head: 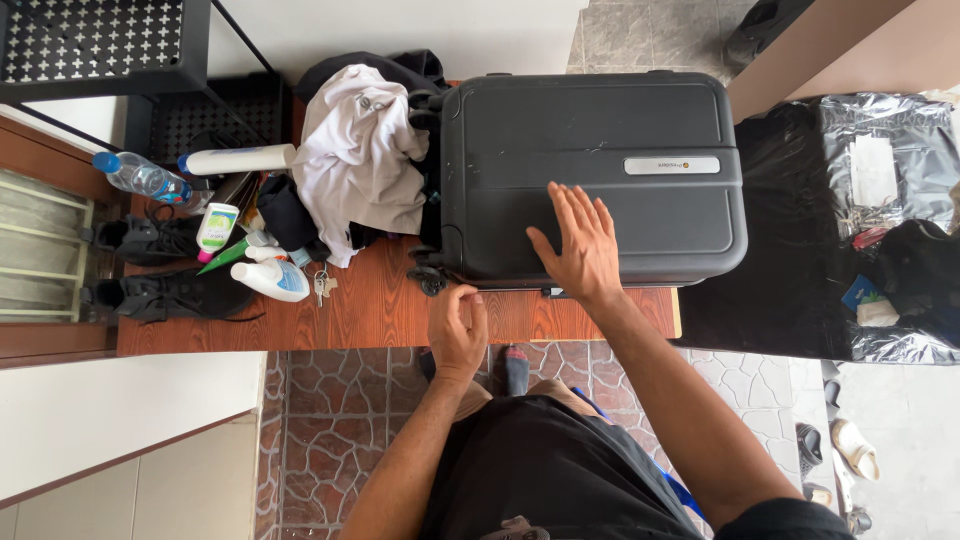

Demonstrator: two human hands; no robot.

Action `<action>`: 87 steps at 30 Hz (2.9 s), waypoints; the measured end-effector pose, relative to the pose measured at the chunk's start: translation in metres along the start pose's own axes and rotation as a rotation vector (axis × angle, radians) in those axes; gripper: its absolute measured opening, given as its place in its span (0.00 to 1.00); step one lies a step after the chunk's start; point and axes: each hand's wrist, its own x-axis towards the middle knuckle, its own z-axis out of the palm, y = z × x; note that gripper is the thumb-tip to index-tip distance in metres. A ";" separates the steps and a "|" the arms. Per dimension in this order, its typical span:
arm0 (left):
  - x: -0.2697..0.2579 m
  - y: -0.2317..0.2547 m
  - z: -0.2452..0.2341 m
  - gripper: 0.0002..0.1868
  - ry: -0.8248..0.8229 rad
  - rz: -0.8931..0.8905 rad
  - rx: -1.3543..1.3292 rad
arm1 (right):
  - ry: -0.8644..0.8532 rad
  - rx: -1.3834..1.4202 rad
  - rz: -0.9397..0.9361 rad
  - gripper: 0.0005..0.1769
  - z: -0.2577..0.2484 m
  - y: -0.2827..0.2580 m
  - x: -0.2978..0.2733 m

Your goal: The person opens a suitcase on a wooden table, unfastens the internal strap, and handles a set of keys and keychain for an extended period. They then open a wallet, look through it, and handle a small black object, placing items on the table beside the open suitcase.

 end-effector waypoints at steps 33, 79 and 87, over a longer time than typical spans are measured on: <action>-0.001 -0.053 0.053 0.42 -0.045 -0.318 -0.279 | -0.165 -0.204 -0.114 0.46 0.001 0.001 -0.034; 0.094 0.076 0.086 0.47 -0.492 0.491 0.582 | 0.293 0.562 0.984 0.68 0.002 0.116 -0.142; 0.093 0.072 0.090 0.47 -0.481 0.506 0.586 | 0.192 0.455 0.996 0.72 0.020 0.142 -0.150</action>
